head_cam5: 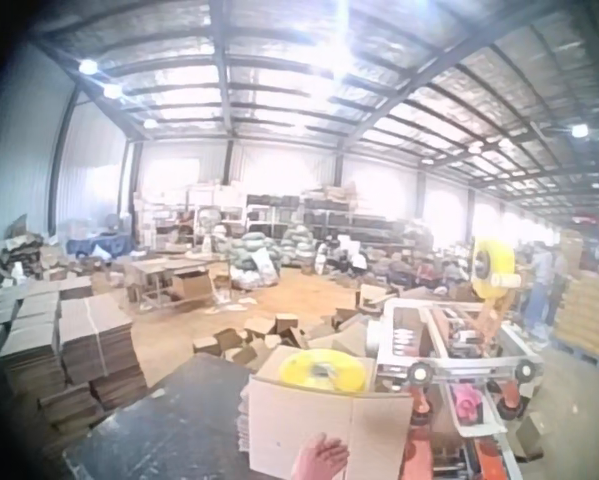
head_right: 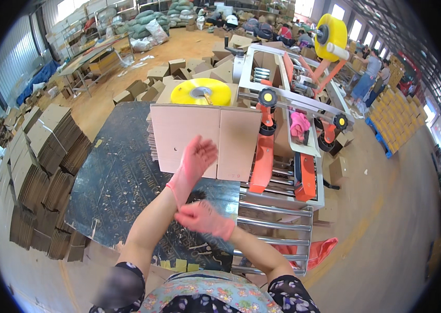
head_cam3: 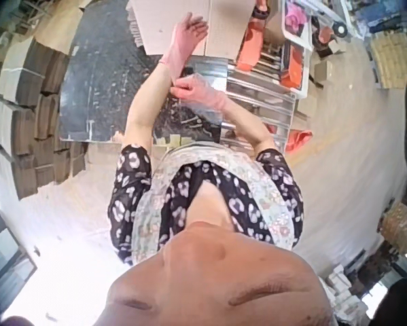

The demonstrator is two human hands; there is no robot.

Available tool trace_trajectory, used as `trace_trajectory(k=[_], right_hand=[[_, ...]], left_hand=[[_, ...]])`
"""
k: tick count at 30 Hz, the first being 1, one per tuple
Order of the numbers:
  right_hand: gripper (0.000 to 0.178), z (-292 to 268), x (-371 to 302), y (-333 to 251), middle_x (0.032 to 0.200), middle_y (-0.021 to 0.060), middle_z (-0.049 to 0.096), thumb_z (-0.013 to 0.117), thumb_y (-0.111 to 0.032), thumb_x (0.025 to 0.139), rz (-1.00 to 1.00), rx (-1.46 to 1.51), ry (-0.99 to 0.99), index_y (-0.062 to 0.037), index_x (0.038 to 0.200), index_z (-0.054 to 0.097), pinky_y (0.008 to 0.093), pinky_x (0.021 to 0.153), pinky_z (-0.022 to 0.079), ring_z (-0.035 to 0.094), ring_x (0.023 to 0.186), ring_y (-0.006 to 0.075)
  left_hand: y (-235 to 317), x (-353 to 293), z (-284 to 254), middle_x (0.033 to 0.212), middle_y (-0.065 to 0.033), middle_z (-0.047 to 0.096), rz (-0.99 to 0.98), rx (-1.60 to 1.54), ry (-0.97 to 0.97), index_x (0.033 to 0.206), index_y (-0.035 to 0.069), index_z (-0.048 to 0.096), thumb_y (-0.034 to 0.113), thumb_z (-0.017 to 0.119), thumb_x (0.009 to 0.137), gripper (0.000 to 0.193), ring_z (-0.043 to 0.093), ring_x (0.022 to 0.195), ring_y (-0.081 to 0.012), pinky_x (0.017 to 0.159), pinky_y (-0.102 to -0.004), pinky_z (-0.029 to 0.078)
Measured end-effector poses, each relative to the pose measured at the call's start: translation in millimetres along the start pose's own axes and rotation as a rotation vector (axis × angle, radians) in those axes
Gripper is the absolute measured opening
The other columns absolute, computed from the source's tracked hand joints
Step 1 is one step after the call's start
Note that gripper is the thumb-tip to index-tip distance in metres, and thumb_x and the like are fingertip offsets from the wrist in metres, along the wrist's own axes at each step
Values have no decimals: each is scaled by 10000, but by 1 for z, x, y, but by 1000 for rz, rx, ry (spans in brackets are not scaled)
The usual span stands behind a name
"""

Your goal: The person repeatedly picks flat cardboard sheets from a stack, folds them into box shapes by hand, and places the formed boxes onto a conveyor belt. The process is continuous and repetitive throughout the clip.

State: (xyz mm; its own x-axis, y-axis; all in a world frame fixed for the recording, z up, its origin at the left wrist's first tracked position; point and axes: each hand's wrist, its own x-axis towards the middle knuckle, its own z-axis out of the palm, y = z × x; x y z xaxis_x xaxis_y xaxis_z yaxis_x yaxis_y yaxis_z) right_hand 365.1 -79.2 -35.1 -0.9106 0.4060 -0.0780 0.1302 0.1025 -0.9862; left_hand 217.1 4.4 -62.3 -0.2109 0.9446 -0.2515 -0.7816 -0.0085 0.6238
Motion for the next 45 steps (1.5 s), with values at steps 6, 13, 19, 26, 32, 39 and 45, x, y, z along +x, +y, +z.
trace_trajectory(k=[6,13,19,26,32,39,45], right_hand=[[330,-2,18,-19,551,65,532,593,-216,961,-241,-259,-129,-44,687,528,306,446,394,519,452,142],[442,-149,138,-21,1172,129,620,697,-369,811,-489,-1188,844,-90,1148,639,478,979,395,566,1121,292],[750,-183,138,17,1454,101,479,667,-496,788,-274,-1443,666,-104,1403,492,571,1155,153,357,1400,334],[196,-113,61,-1,1254,-11,618,754,-238,726,-688,-1106,724,-147,827,613,573,1112,243,513,1251,234],[261,-73,-64,-33,709,116,453,611,-209,667,-883,-705,256,-24,664,426,464,735,408,472,754,350],[261,-42,-144,-62,814,-6,652,712,-261,886,206,454,-525,-5,928,682,289,642,463,583,746,87],[276,-6,-132,-55,824,54,667,570,-333,904,-56,-413,-311,-79,937,674,352,689,478,597,752,181]], left_hand=[[14,11,9,1066,-156,654,1050,1411,-189,1109,69,647,281,590,918,292,618,1028,-315,918,-428,478],[44,6,-84,1175,-173,633,492,1885,130,1192,61,603,348,564,914,402,621,1058,-347,946,-434,479],[109,3,-36,1307,-210,532,1201,2041,135,1297,50,537,362,623,891,520,432,1272,-430,1110,-564,266],[122,7,-10,1189,-184,583,1122,2038,-354,1243,41,571,339,646,894,465,543,1112,-364,982,-477,397],[172,-1,-37,1342,-215,486,558,2336,73,1316,0,484,547,653,789,778,383,1296,-424,1042,-576,296],[41,-177,42,1441,-235,420,1702,2289,-396,1419,148,499,378,588,934,545,403,1260,-531,1009,-737,296],[2,-198,35,1380,-177,473,1398,2198,-1132,1403,137,485,357,595,898,562,426,1280,-399,1059,-592,323]])
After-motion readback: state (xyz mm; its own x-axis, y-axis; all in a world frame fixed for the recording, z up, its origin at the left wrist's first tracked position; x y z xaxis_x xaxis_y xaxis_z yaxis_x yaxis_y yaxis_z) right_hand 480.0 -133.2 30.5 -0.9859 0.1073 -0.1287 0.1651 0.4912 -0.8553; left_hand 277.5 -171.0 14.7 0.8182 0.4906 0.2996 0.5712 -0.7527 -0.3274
